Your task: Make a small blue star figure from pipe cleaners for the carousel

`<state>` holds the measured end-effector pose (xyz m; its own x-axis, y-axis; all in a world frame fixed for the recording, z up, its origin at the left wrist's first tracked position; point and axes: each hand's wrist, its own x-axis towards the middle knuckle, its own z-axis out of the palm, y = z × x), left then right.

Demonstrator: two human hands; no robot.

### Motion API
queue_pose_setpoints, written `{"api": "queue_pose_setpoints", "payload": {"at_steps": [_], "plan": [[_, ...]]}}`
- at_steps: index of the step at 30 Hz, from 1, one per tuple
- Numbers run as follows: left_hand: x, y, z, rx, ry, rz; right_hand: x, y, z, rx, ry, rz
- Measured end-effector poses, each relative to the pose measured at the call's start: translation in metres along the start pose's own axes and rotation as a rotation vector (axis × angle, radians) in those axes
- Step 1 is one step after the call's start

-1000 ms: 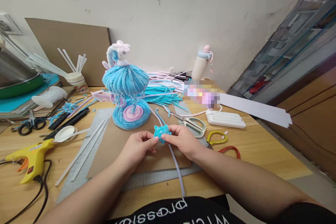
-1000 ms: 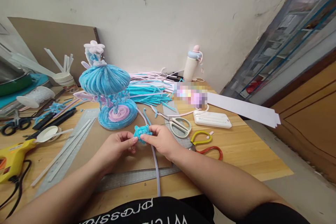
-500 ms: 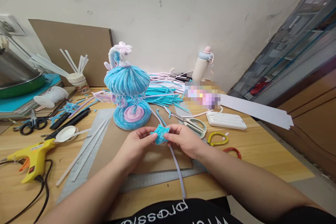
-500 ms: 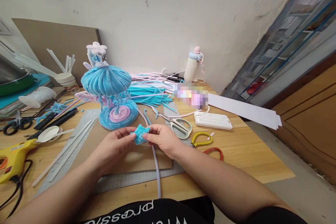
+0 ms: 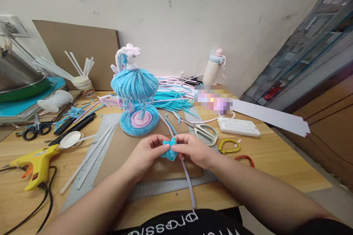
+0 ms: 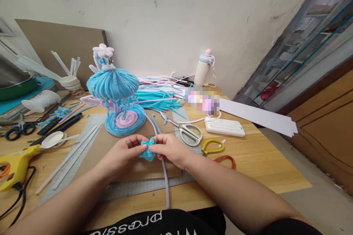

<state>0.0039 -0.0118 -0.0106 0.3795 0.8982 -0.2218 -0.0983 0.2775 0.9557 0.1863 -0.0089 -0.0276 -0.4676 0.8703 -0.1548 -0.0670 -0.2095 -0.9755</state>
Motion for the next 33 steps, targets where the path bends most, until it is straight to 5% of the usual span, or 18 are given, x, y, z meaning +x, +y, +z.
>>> {"api": "queue_pose_setpoints", "payload": {"at_steps": [13,20,33], "plan": [[0.0014,-0.0064,-0.0012,0.138,0.144,-0.016,-0.0025,-0.0017,0.0044,-0.120,0.101,-0.057],[0.0008,-0.0027,-0.0011,-0.203,0.013,-0.089,-0.0004,-0.0022,0.0027,0.156,0.122,-0.014],[0.0007,-0.0047,-0.0024,-0.001,0.023,-0.072,-0.0027,-0.0005,0.0041,0.100,0.108,-0.054]]}}
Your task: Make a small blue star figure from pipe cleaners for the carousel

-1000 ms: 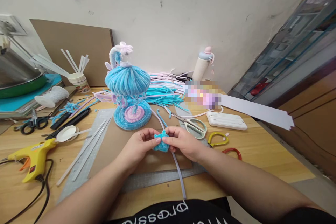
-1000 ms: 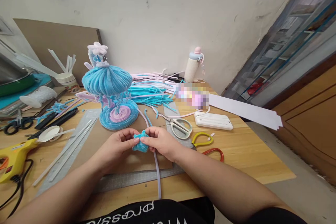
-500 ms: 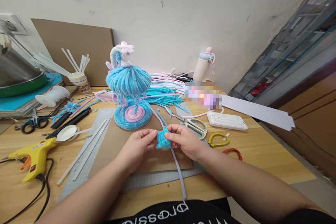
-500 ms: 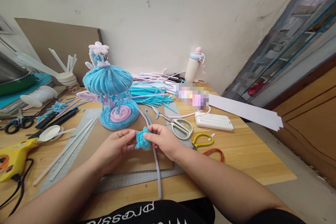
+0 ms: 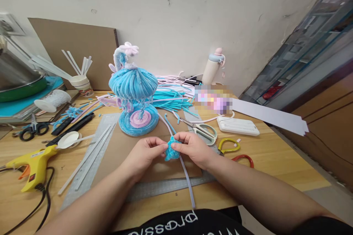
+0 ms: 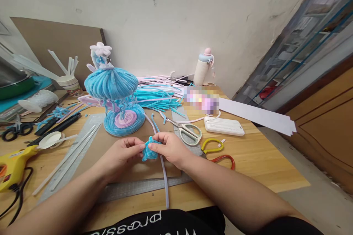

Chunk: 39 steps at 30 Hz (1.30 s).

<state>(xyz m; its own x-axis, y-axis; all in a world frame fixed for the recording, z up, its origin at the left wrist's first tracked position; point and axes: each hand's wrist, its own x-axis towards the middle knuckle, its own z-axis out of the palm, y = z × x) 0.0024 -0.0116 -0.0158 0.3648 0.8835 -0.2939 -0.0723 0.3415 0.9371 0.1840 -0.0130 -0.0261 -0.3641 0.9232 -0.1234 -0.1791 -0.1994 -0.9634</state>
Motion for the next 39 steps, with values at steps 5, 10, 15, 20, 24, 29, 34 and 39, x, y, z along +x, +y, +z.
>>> {"api": "queue_pose_setpoints", "payload": {"at_steps": [5,10,15,20,24,29,34,39], "plan": [[0.001,-0.001,0.001,-0.131,0.018,0.127,0.000,-0.001,0.003,0.274,-0.081,0.108],[0.000,0.004,0.002,-0.143,0.046,0.191,0.000,-0.001,0.002,0.345,-0.129,0.175],[-0.002,0.004,0.003,0.065,0.073,0.291,-0.002,-0.004,0.004,0.406,-0.093,0.204],[-0.006,0.002,0.005,0.250,0.115,0.439,-0.004,-0.006,0.004,0.437,-0.024,0.256],[-0.009,0.001,0.005,0.392,0.132,0.524,-0.005,-0.006,0.003,0.502,-0.032,0.279],[-0.010,0.000,0.004,0.534,0.187,0.617,-0.006,-0.008,0.003,0.451,-0.101,0.245],[-0.011,-0.001,0.004,0.547,0.190,0.614,-0.006,-0.008,0.004,0.434,-0.075,0.250],[-0.012,0.003,0.006,0.531,0.206,0.583,-0.005,-0.006,0.004,0.403,-0.041,0.241]]}}
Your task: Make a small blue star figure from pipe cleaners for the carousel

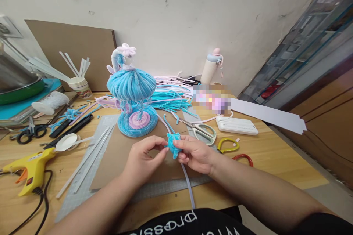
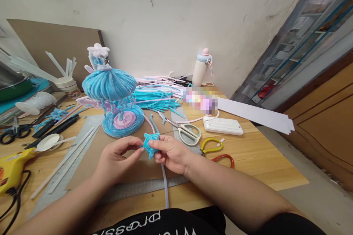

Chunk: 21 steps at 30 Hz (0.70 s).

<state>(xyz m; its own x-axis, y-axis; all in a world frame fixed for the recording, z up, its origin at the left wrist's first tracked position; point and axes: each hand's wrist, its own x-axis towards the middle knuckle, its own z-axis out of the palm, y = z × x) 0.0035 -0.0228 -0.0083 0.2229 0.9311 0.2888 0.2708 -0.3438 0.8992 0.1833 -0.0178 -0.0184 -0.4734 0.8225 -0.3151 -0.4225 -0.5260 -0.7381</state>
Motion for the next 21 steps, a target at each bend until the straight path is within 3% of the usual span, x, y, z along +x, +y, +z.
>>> {"api": "queue_pose_setpoints", "payload": {"at_steps": [6,13,18,21], "plan": [[0.0002,0.0025,0.0009,-0.031,-0.028,-0.036,0.0003,-0.0006,0.0005,-0.008,0.020,0.003],[0.0066,-0.0027,0.0074,-0.492,-0.155,-0.349,0.0016,0.0040,0.0031,-0.122,-0.002,-0.127],[0.0085,-0.0055,0.0033,-0.668,-0.124,-0.472,0.0049,0.0022,-0.0023,-0.160,0.013,-0.198],[0.0082,-0.0038,0.0029,-0.770,-0.173,-0.513,0.0058,0.0006,-0.0031,-0.251,0.039,-0.209]]}}
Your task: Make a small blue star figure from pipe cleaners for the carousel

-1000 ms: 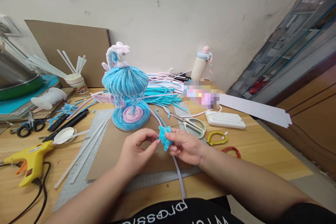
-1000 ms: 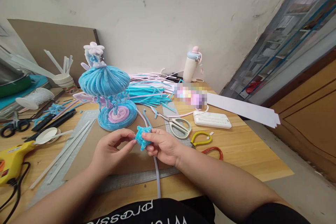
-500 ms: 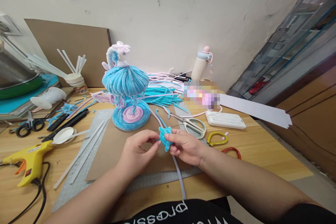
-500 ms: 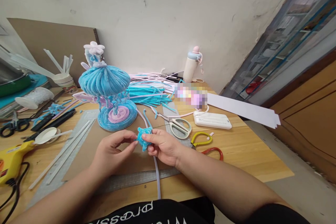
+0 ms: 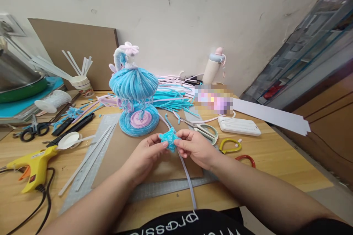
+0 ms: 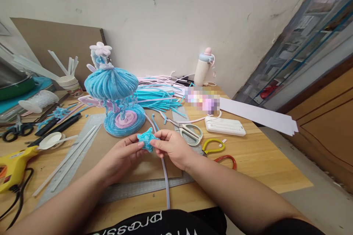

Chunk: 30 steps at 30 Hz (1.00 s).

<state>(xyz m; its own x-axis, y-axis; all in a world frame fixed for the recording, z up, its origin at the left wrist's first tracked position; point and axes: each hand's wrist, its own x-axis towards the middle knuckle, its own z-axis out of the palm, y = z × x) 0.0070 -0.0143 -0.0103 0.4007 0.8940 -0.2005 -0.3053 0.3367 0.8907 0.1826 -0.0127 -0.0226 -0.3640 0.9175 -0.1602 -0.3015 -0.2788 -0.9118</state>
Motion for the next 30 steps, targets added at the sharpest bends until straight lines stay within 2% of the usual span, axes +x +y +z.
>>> {"api": "queue_pose_setpoints", "payload": {"at_steps": [2,4,6,8,13,15,16,18,20,21,23,24,27,30], "plan": [[0.000,0.001,0.000,-0.025,-0.007,-0.024,0.000,-0.005,0.000,-0.090,0.010,-0.026],[0.002,0.001,0.000,-0.080,0.020,-0.044,-0.001,-0.015,-0.002,-0.166,0.081,-0.097],[0.003,0.002,-0.002,-0.162,0.061,-0.072,-0.003,-0.032,-0.008,-0.232,0.176,-0.192],[0.003,0.002,-0.003,-0.231,0.102,-0.108,-0.006,-0.052,-0.017,-0.319,0.213,-0.268],[0.003,0.005,-0.003,-0.345,0.138,-0.231,-0.003,-0.100,-0.052,-0.452,0.369,-0.469],[0.002,0.006,-0.002,-0.363,0.129,-0.244,0.005,-0.114,-0.073,-0.613,0.490,-0.529],[0.002,0.006,-0.002,-0.359,0.119,-0.240,0.010,-0.119,-0.086,-0.727,0.591,-0.540],[0.001,0.005,-0.002,-0.323,0.093,-0.220,0.022,-0.127,-0.115,-1.046,0.803,-0.487],[0.000,0.003,-0.002,-0.262,0.074,-0.184,0.033,-0.131,-0.145,-1.421,0.953,-0.348],[0.000,0.002,-0.002,-0.230,0.074,-0.163,0.038,-0.131,-0.159,-1.536,1.006,-0.269],[0.000,0.001,-0.002,-0.172,0.092,-0.127,0.046,-0.127,-0.182,-1.607,1.041,-0.158],[0.000,0.001,-0.002,-0.147,0.107,-0.112,0.049,-0.125,-0.192,-1.605,1.030,-0.153],[-0.001,0.002,-0.001,-0.095,0.132,-0.090,0.056,-0.116,-0.214,-1.527,1.001,-0.257],[-0.002,0.003,-0.001,-0.082,0.129,-0.094,0.060,-0.108,-0.228,-1.491,0.987,-0.225]]}}
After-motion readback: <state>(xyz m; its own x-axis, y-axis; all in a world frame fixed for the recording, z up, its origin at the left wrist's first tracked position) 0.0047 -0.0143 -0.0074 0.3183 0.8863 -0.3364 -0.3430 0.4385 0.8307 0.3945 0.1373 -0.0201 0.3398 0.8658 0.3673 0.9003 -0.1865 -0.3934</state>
